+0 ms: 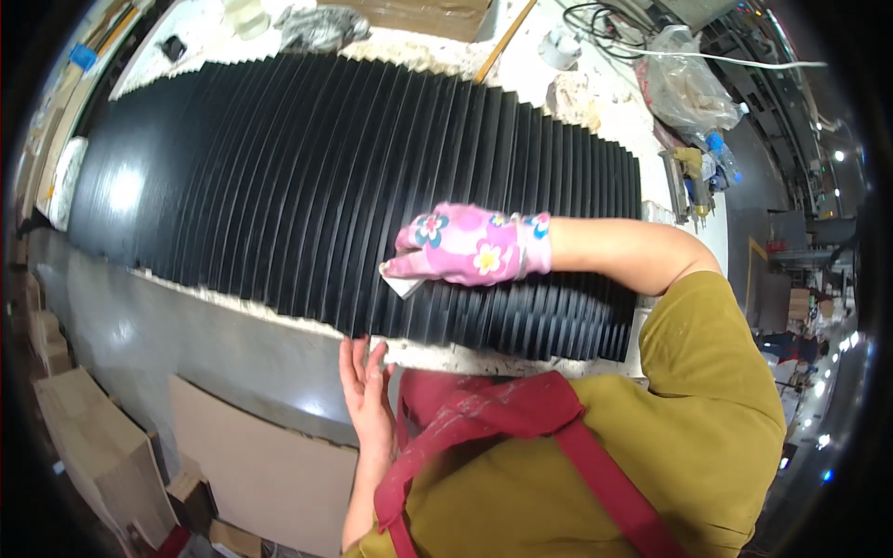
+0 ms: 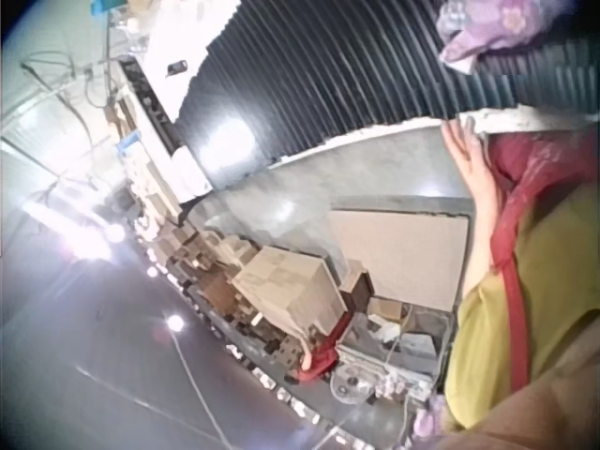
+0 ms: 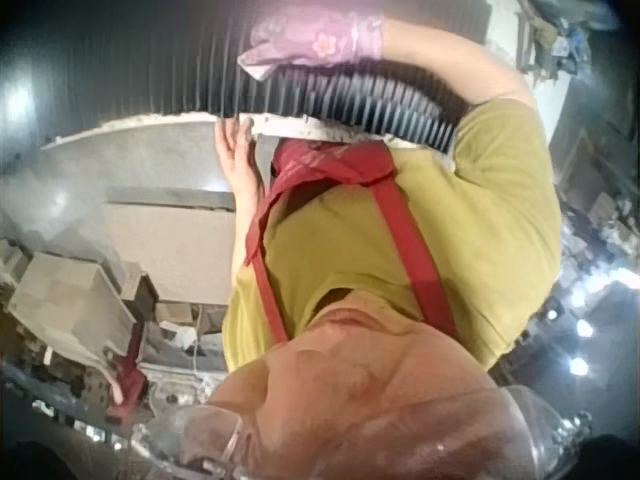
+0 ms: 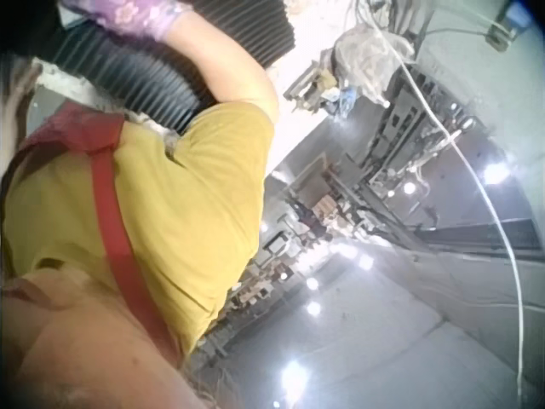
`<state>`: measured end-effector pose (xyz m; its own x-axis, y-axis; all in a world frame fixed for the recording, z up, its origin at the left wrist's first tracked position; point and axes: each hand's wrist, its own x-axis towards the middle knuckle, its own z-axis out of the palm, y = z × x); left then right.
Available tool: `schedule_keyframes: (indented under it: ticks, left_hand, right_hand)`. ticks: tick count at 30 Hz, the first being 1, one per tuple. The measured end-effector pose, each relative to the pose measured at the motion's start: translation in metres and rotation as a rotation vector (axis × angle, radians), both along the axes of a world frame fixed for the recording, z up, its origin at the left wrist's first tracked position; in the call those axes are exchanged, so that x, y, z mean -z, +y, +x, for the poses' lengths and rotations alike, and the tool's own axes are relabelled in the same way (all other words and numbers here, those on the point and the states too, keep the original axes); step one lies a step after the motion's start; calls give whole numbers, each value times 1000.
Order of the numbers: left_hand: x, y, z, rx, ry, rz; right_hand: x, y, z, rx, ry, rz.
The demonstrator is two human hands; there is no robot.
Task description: The person wipes the surface of a black corrugated shutter using a cloth, moving it repeatedly along the grooves. The person also dips a small block into a container of liquid and applies it to the edges and surfaces of the shutter.
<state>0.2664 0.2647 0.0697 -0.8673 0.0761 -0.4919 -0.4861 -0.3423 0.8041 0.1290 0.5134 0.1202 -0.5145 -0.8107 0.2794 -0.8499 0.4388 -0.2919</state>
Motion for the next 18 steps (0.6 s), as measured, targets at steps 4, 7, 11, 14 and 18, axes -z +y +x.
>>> schedule_keyframes:
  ticks: [4, 7, 11, 14, 18]
  left_hand:
    - [-5, 4, -4, 52, -11, 77]
    - [2, 4, -5, 108, 8, 100]
    - [6, -9, -3, 135, -29, 141]
    - [11, -15, -4, 196, -41, 161]
    - [11, -16, -4, 286, 7, 218]
  right_hand:
    - [22, 46, -70, 504, -222, -207]
    - [38, 46, -65, 611, 245, -3]
    - [10, -50, 36, 321, -177, 114]
    - [-3, -52, 50, 134, -58, 46]
    - [27, -40, -15, 539, 192, -118]
